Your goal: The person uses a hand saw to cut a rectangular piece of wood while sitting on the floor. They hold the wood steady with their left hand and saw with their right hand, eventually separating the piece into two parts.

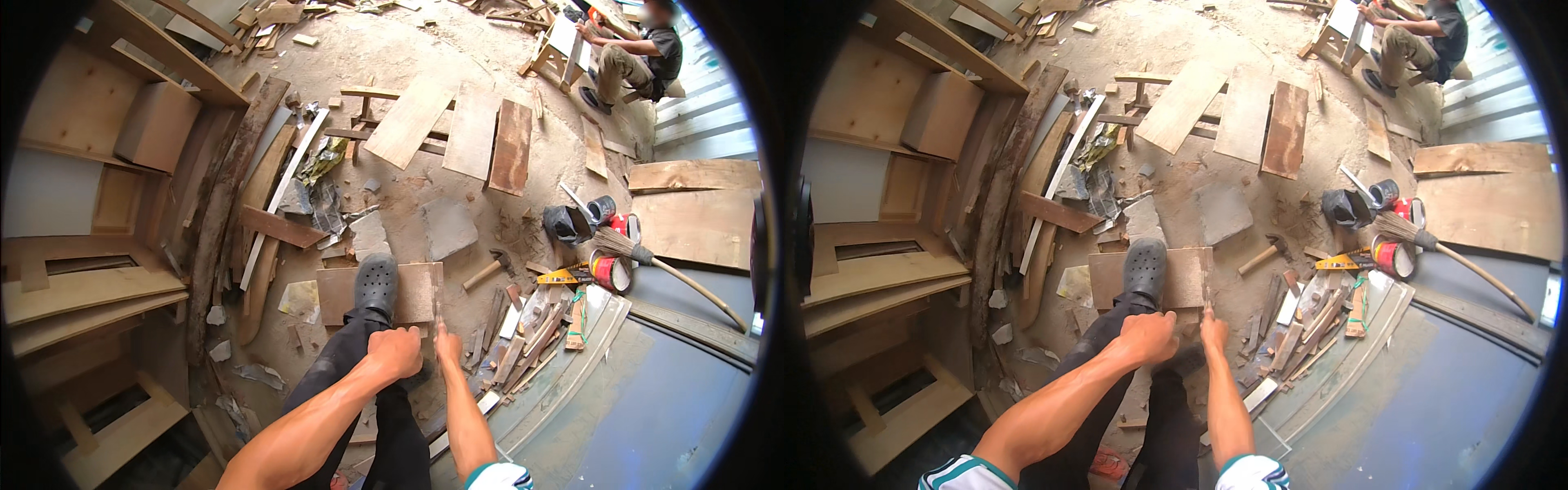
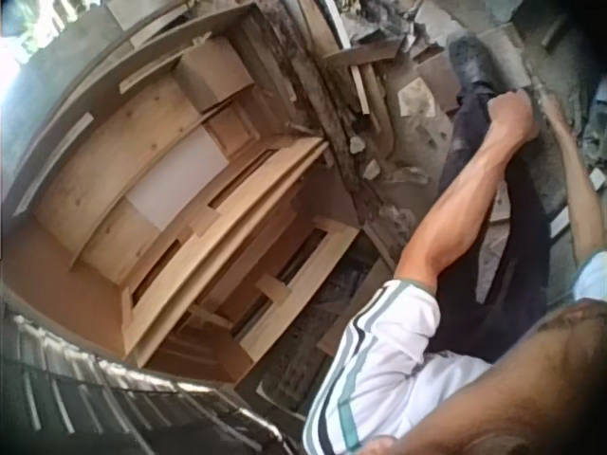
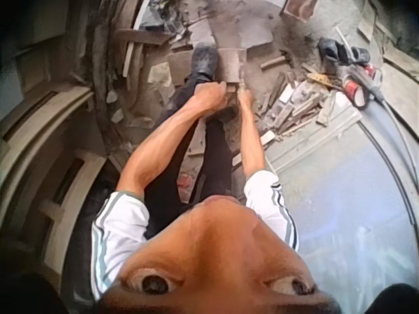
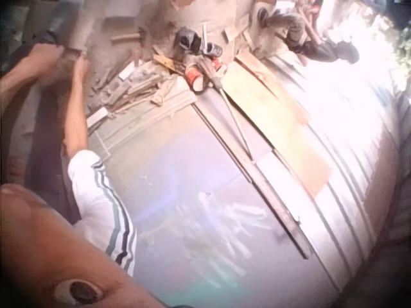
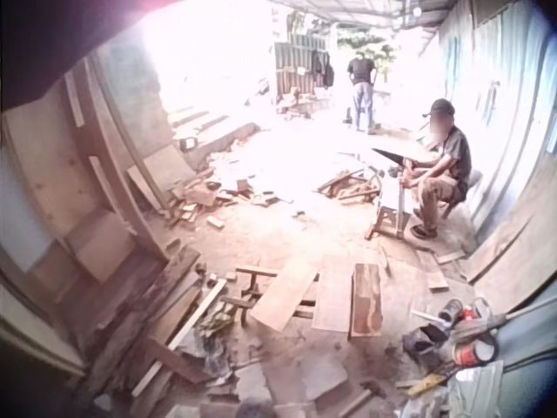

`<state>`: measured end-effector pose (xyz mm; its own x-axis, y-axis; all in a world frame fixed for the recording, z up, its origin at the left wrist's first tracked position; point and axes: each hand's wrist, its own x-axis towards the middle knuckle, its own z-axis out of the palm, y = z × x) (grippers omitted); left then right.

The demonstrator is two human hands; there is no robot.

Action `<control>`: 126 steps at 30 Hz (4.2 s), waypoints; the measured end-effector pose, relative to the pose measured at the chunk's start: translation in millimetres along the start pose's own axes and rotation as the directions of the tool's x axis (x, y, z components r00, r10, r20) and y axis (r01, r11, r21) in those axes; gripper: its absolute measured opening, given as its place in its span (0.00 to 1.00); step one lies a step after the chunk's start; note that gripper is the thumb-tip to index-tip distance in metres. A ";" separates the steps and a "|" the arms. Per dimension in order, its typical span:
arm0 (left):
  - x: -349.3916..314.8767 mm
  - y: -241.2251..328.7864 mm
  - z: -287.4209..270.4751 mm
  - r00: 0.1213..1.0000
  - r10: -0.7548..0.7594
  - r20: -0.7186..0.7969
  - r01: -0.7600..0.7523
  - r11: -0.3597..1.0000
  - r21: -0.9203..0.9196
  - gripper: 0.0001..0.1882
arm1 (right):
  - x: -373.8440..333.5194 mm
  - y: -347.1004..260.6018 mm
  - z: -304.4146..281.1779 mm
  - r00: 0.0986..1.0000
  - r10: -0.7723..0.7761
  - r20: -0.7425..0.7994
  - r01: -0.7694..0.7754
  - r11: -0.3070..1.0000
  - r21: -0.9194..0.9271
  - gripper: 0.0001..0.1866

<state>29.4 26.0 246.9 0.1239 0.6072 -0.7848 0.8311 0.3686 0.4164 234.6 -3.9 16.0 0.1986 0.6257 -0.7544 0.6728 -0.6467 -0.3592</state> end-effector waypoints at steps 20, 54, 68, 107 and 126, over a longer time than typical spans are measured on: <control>10.0 -37.7 7.4 0.985 -0.085 0.149 0.075 0.995 0.072 0.20 | -142.8 3.7 -52.5 0.993 0.118 0.020 -0.116 0.990 -0.080 0.34; 16.9 -4.0 17.9 0.955 -0.187 0.230 0.133 0.963 0.233 0.17 | -88.2 7.0 -37.5 0.995 0.034 0.093 -0.031 0.999 -0.038 0.35; 16.5 -4.7 35.0 0.974 -0.002 0.228 -0.005 1.000 0.031 0.24 | -92.7 5.8 -29.8 0.937 -0.323 -0.130 0.343 0.920 0.189 0.28; 22.4 -34.0 22.9 0.946 -0.131 0.297 0.113 0.991 0.076 0.21 | -51.7 -45.8 -31.8 0.896 -0.438 0.079 0.416 0.888 0.197 0.08; 20.4 -38.8 -1.2 0.954 -0.129 0.271 0.117 0.991 0.062 0.21 | -124.4 -43.4 -43.1 0.923 -0.360 0.134 0.331 0.923 0.198 0.07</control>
<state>-1.0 24.9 215.3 0.1575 0.3409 -0.9268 0.8719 0.3927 0.2926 211.4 -34.8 149.1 -0.1548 0.7521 -0.6406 0.5456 -0.4755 -0.6901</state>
